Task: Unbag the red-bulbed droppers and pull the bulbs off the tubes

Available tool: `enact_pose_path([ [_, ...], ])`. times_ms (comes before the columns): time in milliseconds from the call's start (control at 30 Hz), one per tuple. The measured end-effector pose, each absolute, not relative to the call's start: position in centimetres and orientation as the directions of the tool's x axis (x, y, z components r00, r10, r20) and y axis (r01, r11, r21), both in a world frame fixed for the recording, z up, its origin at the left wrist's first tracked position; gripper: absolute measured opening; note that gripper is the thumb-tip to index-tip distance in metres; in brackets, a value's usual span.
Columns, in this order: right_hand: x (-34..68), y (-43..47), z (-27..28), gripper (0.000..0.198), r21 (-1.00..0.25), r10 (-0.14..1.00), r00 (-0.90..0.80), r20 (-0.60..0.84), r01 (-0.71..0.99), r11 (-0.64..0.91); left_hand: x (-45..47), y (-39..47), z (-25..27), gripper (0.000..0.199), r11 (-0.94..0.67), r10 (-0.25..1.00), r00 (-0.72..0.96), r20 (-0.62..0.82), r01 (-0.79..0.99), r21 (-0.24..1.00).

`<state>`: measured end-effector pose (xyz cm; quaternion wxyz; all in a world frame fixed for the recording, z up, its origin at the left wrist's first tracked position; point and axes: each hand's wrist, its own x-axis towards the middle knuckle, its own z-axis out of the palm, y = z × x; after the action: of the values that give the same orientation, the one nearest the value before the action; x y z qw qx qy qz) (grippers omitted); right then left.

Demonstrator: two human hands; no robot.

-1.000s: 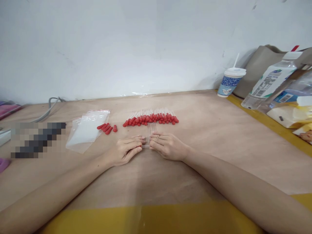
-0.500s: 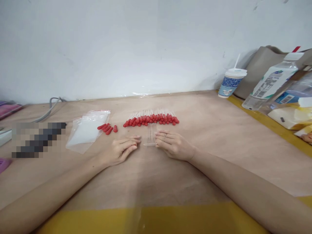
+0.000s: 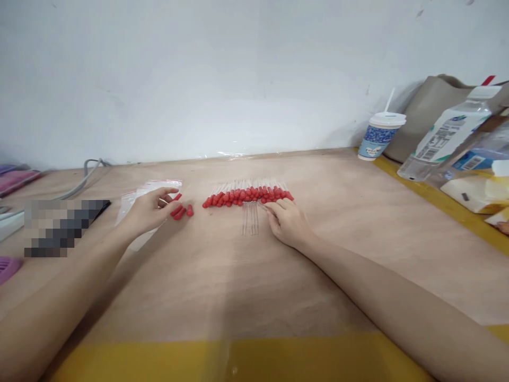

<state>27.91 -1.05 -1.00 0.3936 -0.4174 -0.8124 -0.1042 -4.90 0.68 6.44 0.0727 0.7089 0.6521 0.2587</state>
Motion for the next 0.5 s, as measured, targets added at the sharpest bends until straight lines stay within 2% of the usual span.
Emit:
enact_pose_path([
  [67, 27.6, -1.0, -0.9, 0.023, -0.176, 0.607, -0.334, 0.721, 0.760, 0.626, -5.0, 0.7, 6.2, 0.040, -0.110, 0.975, 0.006, 0.221, 0.878, 0.466],
  [233, 27.0, -1.0, -0.7, 0.023, -0.158, 0.619, -0.355, 0.701, 0.769, 0.620, -4.9, 1.1, 4.9, 0.028, -0.131, 0.975, 0.037, 0.218, 0.891, 0.435],
  [400, 27.0, -1.0, -0.6, 0.024, -0.121, 0.625, -0.412, 0.663, 0.765, 0.633, -5.5, 1.5, 4.7, 0.032, -0.138, 0.965, 0.028, 0.263, 0.901, 0.412],
  [500, 27.1, -1.2, -0.5, 0.031, -0.093, 0.611, -0.465, 0.640, 0.743, 0.663, -5.6, 1.6, 4.8, 0.026, -0.145, 0.931, 0.002, 0.364, 0.919, 0.366],
])
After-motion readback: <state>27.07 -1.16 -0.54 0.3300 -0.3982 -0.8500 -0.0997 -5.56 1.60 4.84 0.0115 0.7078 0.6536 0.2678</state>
